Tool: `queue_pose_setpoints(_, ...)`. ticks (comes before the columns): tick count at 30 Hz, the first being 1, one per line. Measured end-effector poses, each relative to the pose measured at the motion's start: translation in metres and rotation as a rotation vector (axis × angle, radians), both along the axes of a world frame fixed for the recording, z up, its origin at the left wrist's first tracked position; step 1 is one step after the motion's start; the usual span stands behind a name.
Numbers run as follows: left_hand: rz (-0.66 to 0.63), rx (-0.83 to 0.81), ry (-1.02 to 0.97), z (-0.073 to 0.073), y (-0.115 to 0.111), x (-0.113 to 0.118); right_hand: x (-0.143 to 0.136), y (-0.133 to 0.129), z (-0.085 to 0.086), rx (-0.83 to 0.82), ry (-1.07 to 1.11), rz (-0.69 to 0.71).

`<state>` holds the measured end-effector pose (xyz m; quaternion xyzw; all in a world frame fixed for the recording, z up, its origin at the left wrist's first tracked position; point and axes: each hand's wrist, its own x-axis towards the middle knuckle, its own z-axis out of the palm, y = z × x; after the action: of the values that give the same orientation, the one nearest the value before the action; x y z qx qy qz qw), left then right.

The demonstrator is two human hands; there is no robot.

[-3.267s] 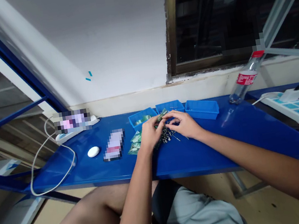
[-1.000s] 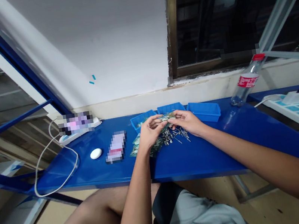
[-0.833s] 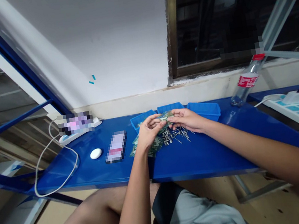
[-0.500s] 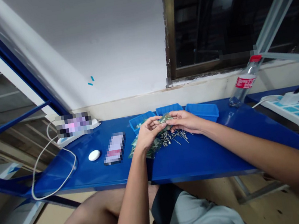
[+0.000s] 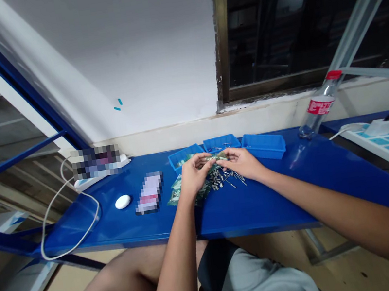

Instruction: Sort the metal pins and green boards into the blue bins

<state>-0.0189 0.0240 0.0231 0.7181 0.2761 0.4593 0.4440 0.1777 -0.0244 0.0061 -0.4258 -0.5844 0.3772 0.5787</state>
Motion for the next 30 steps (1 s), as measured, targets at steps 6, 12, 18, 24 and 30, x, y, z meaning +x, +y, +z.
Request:
queue_pose_setpoints(6, 0.0, 0.011, -0.006, -0.002, 0.0, 0.001, 0.001, 0.002, -0.002, 0.011, 0.08, -0.066)
queue_pose_setpoints(12, 0.153, 0.17, 0.124, 0.001, -0.003, -0.003, 0.014, 0.005, -0.002, 0.085, 0.042, -0.167)
queue_pose_setpoints(18, 0.327, 0.458, 0.444, -0.001, -0.001, -0.008, 0.043, 0.009, 0.011, 0.37, -0.4, -0.479)
queue_pose_setpoints(24, 0.35, 0.534, 0.46, -0.003, 0.0, -0.008, 0.043, 0.01, 0.015, 0.414, -0.456, -0.507)
queue_pose_setpoints(30, 0.174, 0.594, 0.393, -0.002, -0.001, -0.004, 0.009, -0.001, 0.007, 0.331, -0.299, -0.233)
